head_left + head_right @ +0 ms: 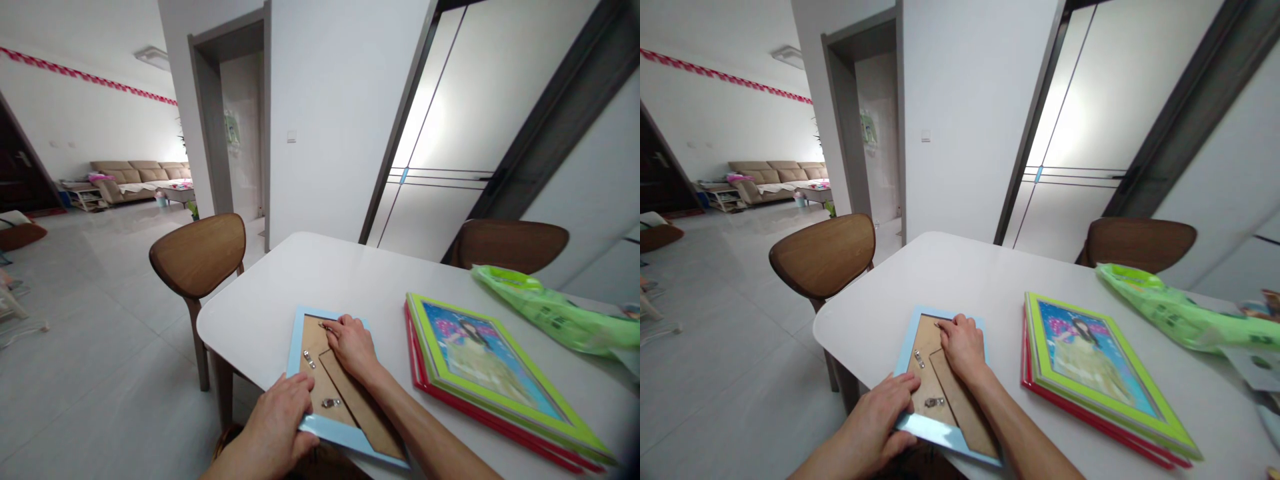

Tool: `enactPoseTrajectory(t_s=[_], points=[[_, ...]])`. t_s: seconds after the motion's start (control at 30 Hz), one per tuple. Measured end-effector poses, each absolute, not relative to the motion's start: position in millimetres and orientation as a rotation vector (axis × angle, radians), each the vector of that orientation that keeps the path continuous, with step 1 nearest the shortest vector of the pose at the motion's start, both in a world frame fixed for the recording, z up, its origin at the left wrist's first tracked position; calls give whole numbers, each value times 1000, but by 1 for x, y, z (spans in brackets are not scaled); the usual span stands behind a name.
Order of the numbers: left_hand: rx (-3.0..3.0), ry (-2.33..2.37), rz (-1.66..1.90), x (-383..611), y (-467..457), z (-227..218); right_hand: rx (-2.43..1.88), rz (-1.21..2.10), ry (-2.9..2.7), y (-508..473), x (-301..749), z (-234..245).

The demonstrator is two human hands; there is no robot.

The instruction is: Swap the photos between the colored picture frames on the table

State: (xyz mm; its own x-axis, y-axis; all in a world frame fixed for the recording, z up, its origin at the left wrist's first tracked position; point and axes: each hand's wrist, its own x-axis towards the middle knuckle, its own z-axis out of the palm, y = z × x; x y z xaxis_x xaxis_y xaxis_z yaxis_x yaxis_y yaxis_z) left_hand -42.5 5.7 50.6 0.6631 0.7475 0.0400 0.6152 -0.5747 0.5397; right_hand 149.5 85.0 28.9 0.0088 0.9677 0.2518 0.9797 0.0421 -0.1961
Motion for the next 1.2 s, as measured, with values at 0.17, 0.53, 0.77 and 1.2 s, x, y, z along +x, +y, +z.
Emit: enactPoseTrajectory(t_s=[0.17, 0.53, 0.77, 1.2], points=[[2387, 1060, 396, -43, 5, 47, -1932, -15, -2017, 76, 149, 38], [2323, 1057, 422, -41, 8, 36, -1728, 329, -2032, 12, 151, 46], [2002, 1095, 805, -36, 10, 35, -1761, 350, -1960, 15, 145, 77], [1222, 1255, 1168, -114, 53, 35, -2060, 245, -1849, 14, 194, 37]])
